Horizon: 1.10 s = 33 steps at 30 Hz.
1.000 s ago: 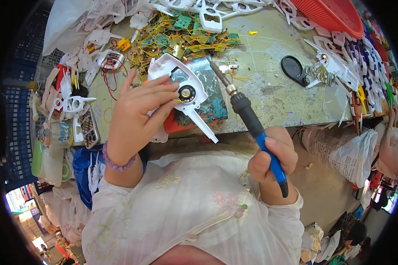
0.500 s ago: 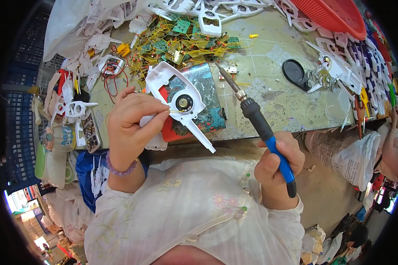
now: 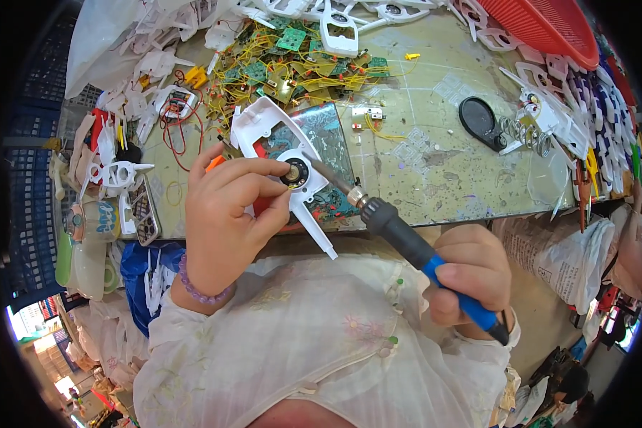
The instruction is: Soldering wires and assembling electronic components into a toy shell.
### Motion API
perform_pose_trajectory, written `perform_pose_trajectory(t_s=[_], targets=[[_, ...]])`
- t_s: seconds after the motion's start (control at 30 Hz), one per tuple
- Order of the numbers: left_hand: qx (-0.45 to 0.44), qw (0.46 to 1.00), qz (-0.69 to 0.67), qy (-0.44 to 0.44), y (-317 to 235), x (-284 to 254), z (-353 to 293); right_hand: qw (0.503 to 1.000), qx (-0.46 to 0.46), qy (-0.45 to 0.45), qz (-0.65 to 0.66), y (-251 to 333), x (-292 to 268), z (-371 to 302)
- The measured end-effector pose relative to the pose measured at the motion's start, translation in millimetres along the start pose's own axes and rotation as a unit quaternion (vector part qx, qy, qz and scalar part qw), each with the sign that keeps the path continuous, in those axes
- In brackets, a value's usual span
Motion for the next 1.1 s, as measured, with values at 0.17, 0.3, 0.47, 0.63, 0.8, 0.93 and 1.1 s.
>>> perform_pose_trajectory(t_s=[0.17, 0.3, 0.47, 0.63, 0.8, 0.93, 1.1], targets=[[-0.018, 0.999, 0.004, 0.036, -3.4, -5.1, 3.7, 0.995, 0.013, 0.068, 0.065, -3.2, -20.3, 20.8], [-0.017, 0.999, 0.012, 0.047, -5.7, -5.5, 5.5, 0.994, 0.001, 0.079, 0.080, -5.1, -22.7, 30.9], [-0.006, 0.999, 0.023, 0.045, -7.2, -6.0, 6.7, 0.991, -0.014, 0.103, 0.079, -8.3, -22.9, 37.2], [-0.004, 0.998, 0.033, 0.050, -8.2, -6.8, 7.2, 0.990, -0.022, 0.113, 0.081, -10.2, -23.9, 39.2], [-0.005, 0.998, 0.034, 0.053, -7.8, -6.4, 7.6, 0.989, -0.041, 0.133, 0.055, -5.9, -22.6, 45.2], [-0.003, 0.998, 0.035, 0.051, -7.8, -6.1, 7.0, 0.976, -0.092, 0.190, 0.058, -6.7, -25.9, 57.8], [0.006, 0.998, 0.029, 0.046, -8.3, -6.0, 7.7, 0.966, -0.129, 0.214, 0.066, -5.6, -27.8, 68.5]])
Point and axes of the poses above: each hand's wrist, its own z-axis towards the middle knuckle, its own x-axis out of the palm, y = z × x, the point moved 1 cm from there along z, towards the middle knuckle, and after that the axes turned 15 degrees about y, right-handed, at the moved point
